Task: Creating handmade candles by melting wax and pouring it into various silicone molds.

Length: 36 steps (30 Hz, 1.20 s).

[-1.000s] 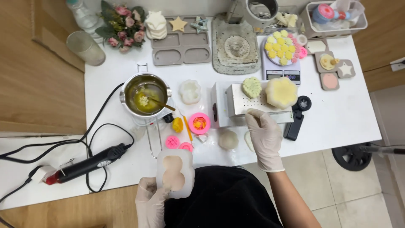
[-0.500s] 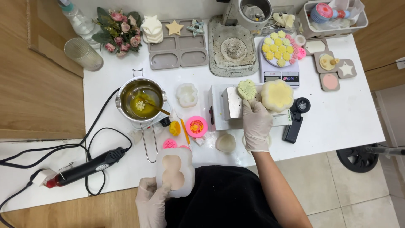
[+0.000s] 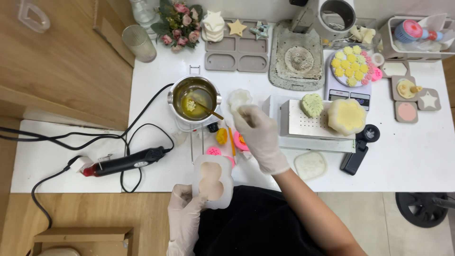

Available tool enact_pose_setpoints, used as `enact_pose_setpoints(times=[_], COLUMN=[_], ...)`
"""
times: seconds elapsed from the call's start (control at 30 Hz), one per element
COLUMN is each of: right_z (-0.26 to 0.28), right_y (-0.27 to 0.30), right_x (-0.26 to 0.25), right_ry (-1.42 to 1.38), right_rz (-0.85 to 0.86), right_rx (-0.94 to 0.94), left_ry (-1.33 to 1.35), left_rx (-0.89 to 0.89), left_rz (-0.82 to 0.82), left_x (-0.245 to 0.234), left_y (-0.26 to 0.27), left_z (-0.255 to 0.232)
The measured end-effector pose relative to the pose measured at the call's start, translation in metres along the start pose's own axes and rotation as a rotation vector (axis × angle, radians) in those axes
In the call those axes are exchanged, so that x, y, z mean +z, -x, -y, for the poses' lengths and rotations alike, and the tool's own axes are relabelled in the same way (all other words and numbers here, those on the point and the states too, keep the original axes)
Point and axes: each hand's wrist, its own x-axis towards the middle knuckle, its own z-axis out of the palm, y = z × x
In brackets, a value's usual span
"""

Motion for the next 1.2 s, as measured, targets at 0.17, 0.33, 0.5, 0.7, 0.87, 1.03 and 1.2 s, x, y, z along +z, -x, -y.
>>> enact_pose_setpoints(times=[0.17, 0.33, 0.5, 0.7, 0.87, 1.03, 1.2], right_z=[0.002, 0.051, 0.036, 0.054, 0.029, 0.005, -0.012], right_y=[-0.044, 0.001, 0.056, 0.042, 0.051, 0.055, 0.058], right_x=[0.059, 0.012, -0.006, -0.046, -0.08, -0.11, -0.125], right_ry=[-0.191, -0.44, -0.604, -0.71, -0.506, -0.015, -0.129], right_rz=[0.301, 0.372, 0.415, 0.228, 0.215, 0.267, 0.281], right_rx=[0.156, 0.473, 0.629, 0.557, 0.499, 0.327, 0.216], left_ry=[-0.001, 0.073, -0.159, -0.209, -0.286, -0.265, -0.542], left_rx=[0.087, 0.168, 0.266, 0.435, 0.35, 0.342, 0.507], left_rz=[-0.006, 0.019, 0.044, 0.29, 0.33, 0.434, 0.409], left_x=[0.0, 0.016, 0.042, 0.093, 0.135, 0.151, 0.157], left_y=[0.003, 0.003, -0.007, -0.013, -0.026, -0.036, -0.038], left_z=[-0.011, -0.031, -0.043, -0.068, -0.077, -0.056, -0.053])
